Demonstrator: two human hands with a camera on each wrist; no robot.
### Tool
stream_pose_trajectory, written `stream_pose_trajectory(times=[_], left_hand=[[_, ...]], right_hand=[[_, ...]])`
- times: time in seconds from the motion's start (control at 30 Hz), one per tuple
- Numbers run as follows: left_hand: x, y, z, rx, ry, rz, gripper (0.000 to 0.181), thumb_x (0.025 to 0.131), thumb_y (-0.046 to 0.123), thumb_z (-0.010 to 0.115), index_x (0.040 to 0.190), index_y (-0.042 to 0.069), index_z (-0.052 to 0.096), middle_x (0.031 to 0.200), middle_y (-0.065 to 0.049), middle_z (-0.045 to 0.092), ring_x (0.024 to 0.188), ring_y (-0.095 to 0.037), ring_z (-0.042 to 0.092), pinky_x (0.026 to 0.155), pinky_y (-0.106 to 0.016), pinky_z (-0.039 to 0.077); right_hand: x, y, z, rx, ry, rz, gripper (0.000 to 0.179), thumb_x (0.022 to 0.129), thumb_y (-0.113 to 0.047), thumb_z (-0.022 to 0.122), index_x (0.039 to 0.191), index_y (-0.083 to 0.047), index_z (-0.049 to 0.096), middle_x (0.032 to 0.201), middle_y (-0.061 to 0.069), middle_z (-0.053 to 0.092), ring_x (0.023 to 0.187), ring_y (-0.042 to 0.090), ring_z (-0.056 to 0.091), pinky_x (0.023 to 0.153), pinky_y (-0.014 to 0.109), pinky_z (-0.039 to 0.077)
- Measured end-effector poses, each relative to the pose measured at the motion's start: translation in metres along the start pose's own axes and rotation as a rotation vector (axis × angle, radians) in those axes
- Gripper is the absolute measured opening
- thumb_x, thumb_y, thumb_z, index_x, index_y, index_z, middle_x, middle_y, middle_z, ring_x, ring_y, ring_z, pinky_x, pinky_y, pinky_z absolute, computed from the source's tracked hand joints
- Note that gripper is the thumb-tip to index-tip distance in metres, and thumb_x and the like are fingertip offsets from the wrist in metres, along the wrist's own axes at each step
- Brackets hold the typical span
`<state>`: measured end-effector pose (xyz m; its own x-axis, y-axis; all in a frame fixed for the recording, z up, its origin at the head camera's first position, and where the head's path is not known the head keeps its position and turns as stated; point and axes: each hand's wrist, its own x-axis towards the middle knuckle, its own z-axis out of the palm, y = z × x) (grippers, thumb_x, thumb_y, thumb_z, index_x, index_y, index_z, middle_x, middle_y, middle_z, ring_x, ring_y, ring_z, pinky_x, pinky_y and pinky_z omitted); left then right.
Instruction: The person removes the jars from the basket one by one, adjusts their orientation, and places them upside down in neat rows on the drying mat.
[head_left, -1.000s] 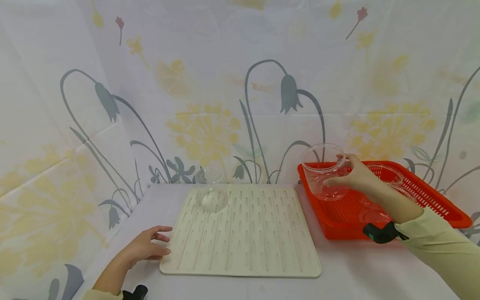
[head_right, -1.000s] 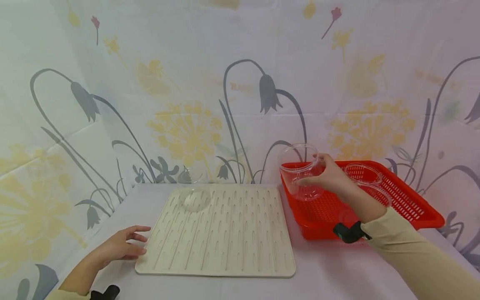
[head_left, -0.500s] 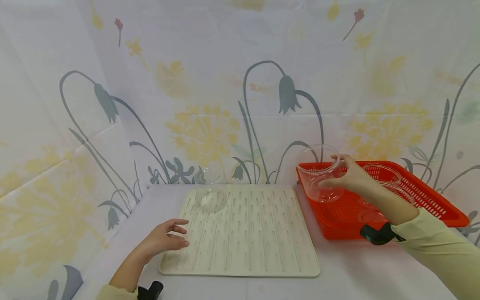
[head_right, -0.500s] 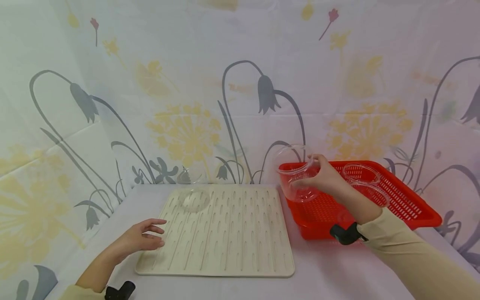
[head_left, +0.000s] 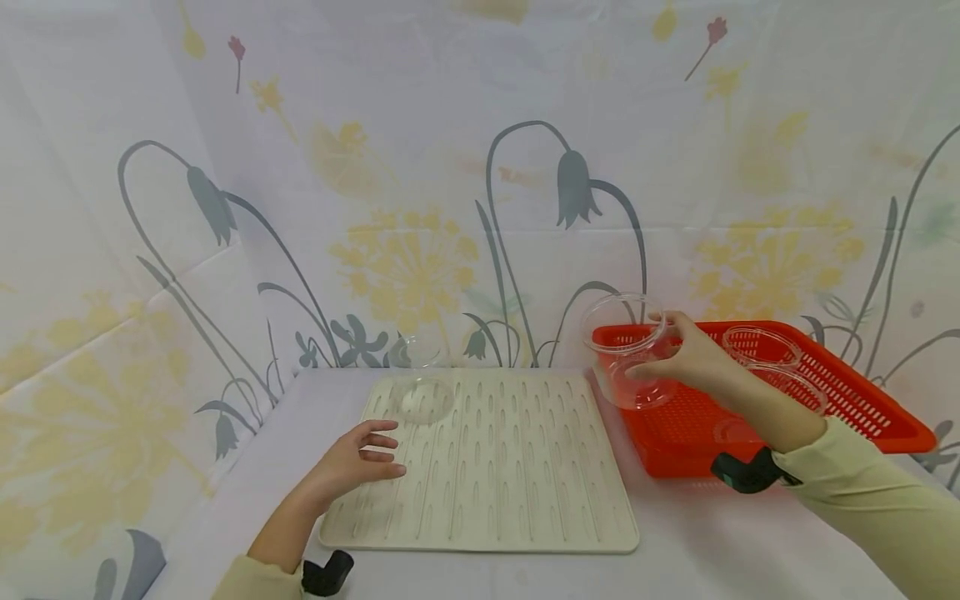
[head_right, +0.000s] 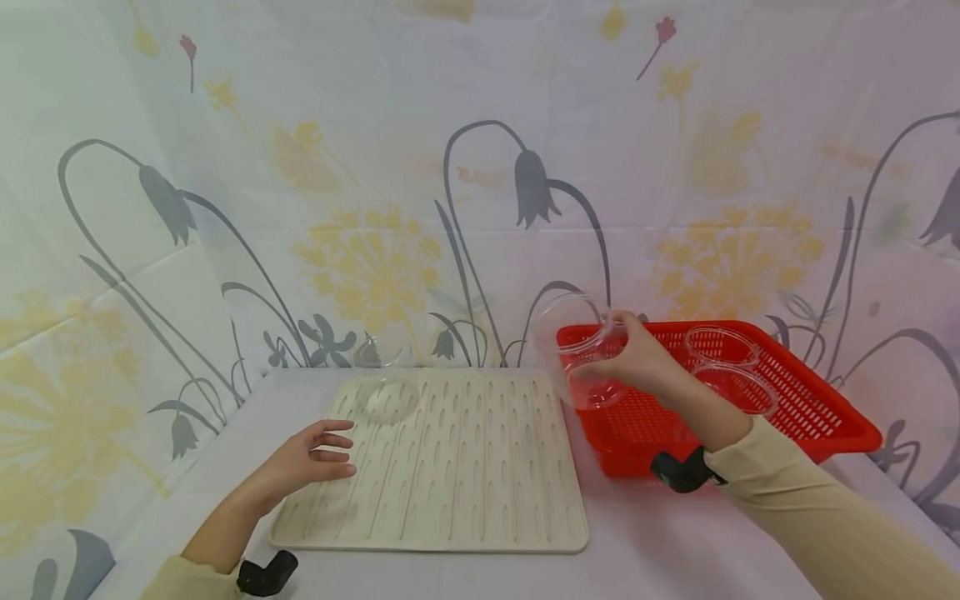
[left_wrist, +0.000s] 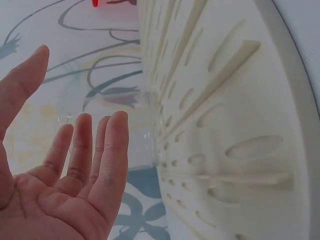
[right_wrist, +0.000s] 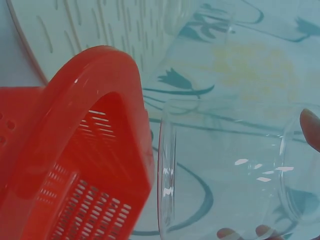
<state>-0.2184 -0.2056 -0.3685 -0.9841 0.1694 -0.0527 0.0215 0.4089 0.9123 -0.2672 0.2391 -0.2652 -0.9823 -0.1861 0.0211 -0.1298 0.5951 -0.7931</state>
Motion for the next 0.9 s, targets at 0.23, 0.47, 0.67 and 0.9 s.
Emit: stream_pose_trajectory(times=[0.23,0.47,0.67,0.9], left_hand=[[0.007,0.008,0.011,-0.015,-0.001,0.037,0.066,0.076,0.014,0.077,0.133,0.004,0.045,0.120,-0.019,0.052,0.109,-0.033,0.053,0.084,-0.043,0.048],[0.012,0.015,0.023,-0.049,-0.002,0.048,0.067,0.075,0.014,0.078,0.133,0.007,0.046,0.124,-0.018,0.050,0.112,-0.033,0.051,0.085,-0.044,0.047],[0.017,0.022,0.032,-0.054,-0.013,0.076,0.067,0.076,0.014,0.078,0.133,0.008,0.046,0.126,-0.018,0.049,0.112,-0.033,0.051,0.085,-0.044,0.047],[0.022,0.026,0.041,-0.062,-0.038,0.112,0.070,0.075,0.019,0.079,0.135,0.008,0.044,0.125,-0.015,0.050,0.113,-0.033,0.051,0.084,-0.043,0.048]], right_hand=[[-0.001,-0.003,0.005,0.001,-0.006,-0.015,0.098,0.075,-0.034,0.077,0.142,-0.002,0.015,0.134,0.027,0.031,0.118,0.046,0.034,0.086,0.056,0.043],[-0.001,-0.008,0.011,0.006,-0.016,-0.036,0.093,0.076,-0.030,0.077,0.141,-0.002,0.018,0.133,0.026,0.032,0.116,0.044,0.037,0.085,0.054,0.045],[-0.003,-0.012,0.017,-0.014,-0.028,-0.038,0.089,0.076,-0.030,0.076,0.139,-0.001,0.020,0.134,0.028,0.032,0.115,0.045,0.039,0.085,0.055,0.046],[-0.003,-0.015,0.024,-0.019,-0.040,-0.023,0.091,0.077,-0.029,0.076,0.140,0.000,0.018,0.133,0.029,0.033,0.117,0.046,0.037,0.084,0.055,0.046]])
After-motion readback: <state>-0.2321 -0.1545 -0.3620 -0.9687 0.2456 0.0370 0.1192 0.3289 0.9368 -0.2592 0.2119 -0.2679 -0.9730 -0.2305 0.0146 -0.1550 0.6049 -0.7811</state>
